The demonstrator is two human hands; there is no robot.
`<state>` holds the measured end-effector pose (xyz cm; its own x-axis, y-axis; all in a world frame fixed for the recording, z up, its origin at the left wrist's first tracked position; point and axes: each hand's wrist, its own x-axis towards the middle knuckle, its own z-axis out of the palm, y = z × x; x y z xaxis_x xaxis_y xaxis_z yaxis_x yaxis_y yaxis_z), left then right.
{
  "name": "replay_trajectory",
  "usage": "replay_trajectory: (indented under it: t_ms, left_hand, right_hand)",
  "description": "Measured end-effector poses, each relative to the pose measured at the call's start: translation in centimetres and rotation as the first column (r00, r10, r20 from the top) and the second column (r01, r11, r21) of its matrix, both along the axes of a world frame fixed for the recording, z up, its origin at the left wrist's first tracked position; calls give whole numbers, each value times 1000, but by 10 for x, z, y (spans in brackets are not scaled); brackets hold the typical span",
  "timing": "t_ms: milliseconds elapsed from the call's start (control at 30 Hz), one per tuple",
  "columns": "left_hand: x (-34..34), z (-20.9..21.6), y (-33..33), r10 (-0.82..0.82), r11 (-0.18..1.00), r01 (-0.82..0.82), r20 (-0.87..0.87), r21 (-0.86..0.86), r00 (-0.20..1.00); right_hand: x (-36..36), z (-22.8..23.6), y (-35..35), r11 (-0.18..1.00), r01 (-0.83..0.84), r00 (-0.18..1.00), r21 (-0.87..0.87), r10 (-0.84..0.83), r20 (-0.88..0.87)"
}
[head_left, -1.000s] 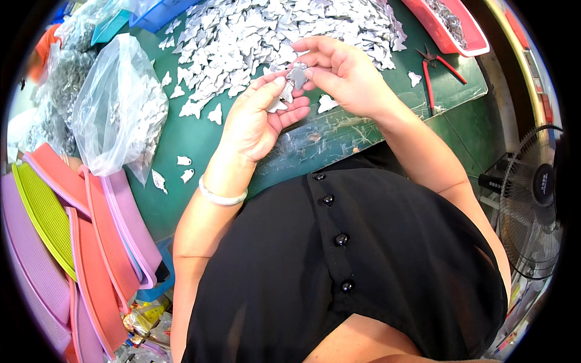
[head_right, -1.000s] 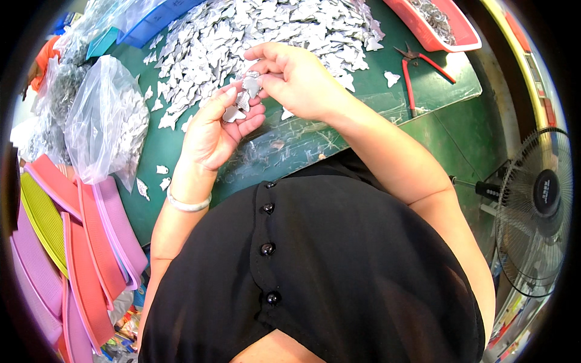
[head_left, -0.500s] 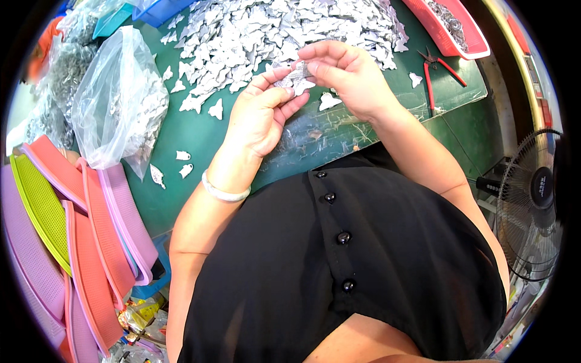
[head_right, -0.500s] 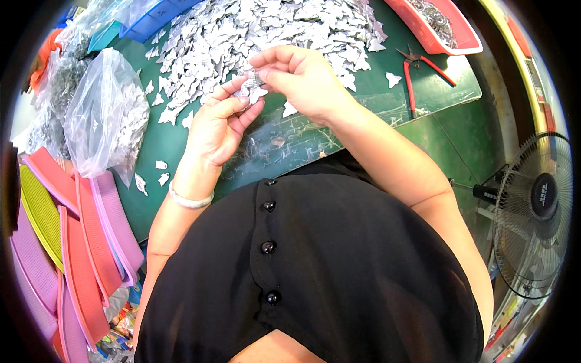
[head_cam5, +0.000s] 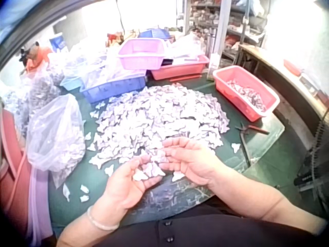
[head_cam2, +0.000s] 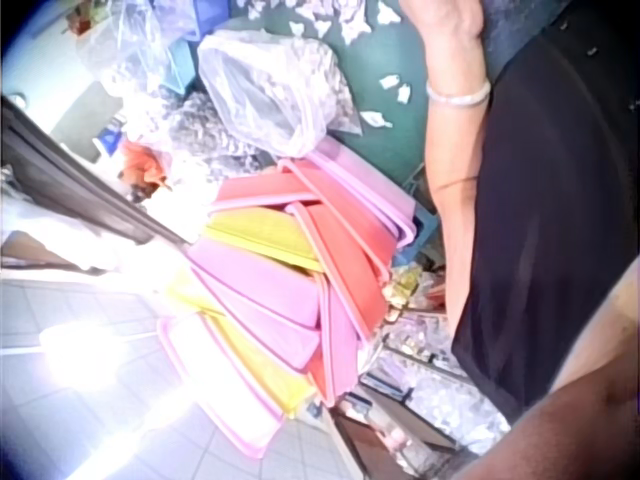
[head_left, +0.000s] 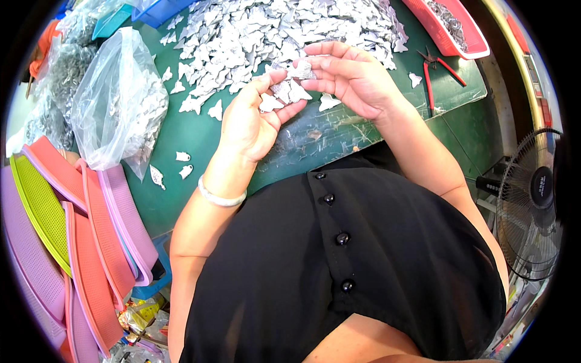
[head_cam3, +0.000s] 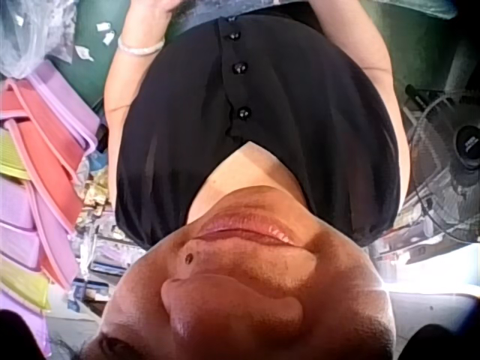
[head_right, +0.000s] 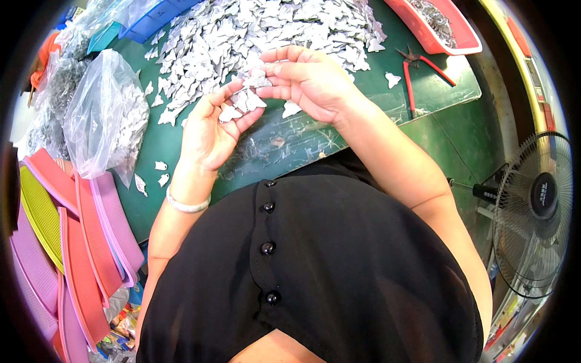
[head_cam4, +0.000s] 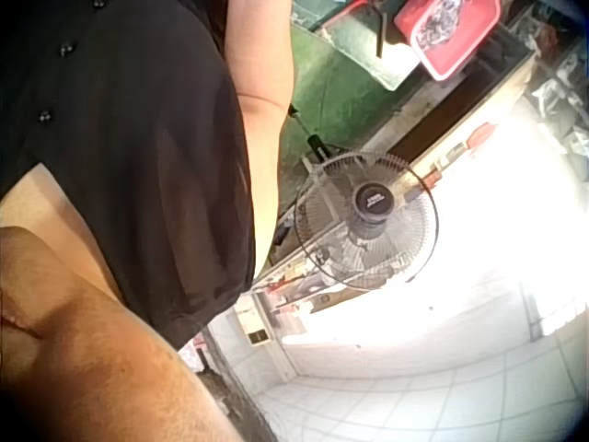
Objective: The person repeatedly picks up small silver star-shaped pieces from a green table and joins them together by hand. They handle the pieces one at a time, occasionally gathering several in one hand before continuing to connect them. The workspace includes a plastic bag of loose pieces, a red tray, and a pair of pliers on the table.
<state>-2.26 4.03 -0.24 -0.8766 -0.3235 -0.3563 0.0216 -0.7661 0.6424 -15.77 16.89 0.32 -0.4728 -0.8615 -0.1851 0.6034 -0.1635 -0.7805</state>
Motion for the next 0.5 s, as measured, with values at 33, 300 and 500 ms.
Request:
replay_trajectory:
  t_ms: [33, 300, 500]
  left_hand:
    - [0, -1, 0, -6, 1000, 6, -2, 3, 1000]
    - [0, -9, 0, -57, 991, 59, -20, 120, 998]
    - [12, 3, -12, -35, 992, 28, 53, 120, 998]
  right_hand:
    - [-1, 0, 0, 1000, -8, 1000, -8, 8, 8]
    - [16, 24, 0, 970, -243, 960, -2, 240, -144]
    - [-10, 38, 10, 987, -126, 762, 96, 158, -628]
